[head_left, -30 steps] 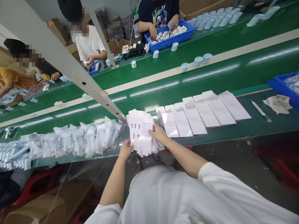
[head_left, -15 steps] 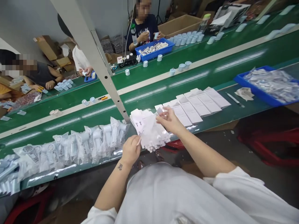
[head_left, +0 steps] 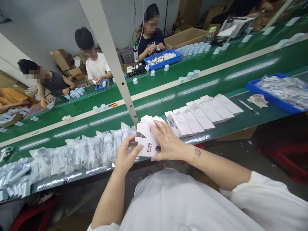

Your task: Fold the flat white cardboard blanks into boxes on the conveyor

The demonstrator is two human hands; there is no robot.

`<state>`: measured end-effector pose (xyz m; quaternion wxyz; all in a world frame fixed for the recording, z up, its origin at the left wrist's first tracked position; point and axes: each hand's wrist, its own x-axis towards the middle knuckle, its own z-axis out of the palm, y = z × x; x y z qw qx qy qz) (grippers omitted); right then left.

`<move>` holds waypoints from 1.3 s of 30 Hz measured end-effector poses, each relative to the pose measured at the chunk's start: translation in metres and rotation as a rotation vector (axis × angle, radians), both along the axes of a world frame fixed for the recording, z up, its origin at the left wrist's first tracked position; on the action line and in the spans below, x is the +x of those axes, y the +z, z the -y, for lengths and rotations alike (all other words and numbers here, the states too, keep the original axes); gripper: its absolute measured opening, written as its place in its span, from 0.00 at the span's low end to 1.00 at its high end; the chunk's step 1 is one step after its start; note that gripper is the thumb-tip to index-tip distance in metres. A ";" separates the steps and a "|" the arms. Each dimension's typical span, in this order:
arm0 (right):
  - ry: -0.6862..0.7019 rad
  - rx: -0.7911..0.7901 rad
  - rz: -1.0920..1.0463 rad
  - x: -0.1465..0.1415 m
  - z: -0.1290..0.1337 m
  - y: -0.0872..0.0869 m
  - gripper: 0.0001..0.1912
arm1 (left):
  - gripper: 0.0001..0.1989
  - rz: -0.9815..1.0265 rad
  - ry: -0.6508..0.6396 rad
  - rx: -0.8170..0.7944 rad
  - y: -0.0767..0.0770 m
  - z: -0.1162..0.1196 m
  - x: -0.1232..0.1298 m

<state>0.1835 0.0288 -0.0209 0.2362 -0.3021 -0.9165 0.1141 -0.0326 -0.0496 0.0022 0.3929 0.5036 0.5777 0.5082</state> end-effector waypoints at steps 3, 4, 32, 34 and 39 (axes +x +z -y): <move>-0.064 0.025 -0.019 -0.002 0.004 -0.004 0.77 | 0.08 -0.463 0.130 0.220 0.006 -0.001 0.004; -0.068 0.004 -0.041 -0.002 0.003 -0.003 0.74 | 0.05 -0.547 0.152 0.288 0.007 -0.002 0.005; 1.100 -1.080 0.039 -0.006 -0.064 -0.008 0.80 | 0.08 -0.665 -0.188 -0.165 0.076 0.021 0.042; 1.134 -1.060 0.062 -0.016 -0.062 -0.010 0.84 | 0.08 -0.695 -0.215 -0.257 0.092 0.029 0.040; 0.954 -0.972 -0.057 -0.031 -0.055 0.008 0.69 | 0.15 -0.674 -0.329 -0.229 0.117 0.054 0.011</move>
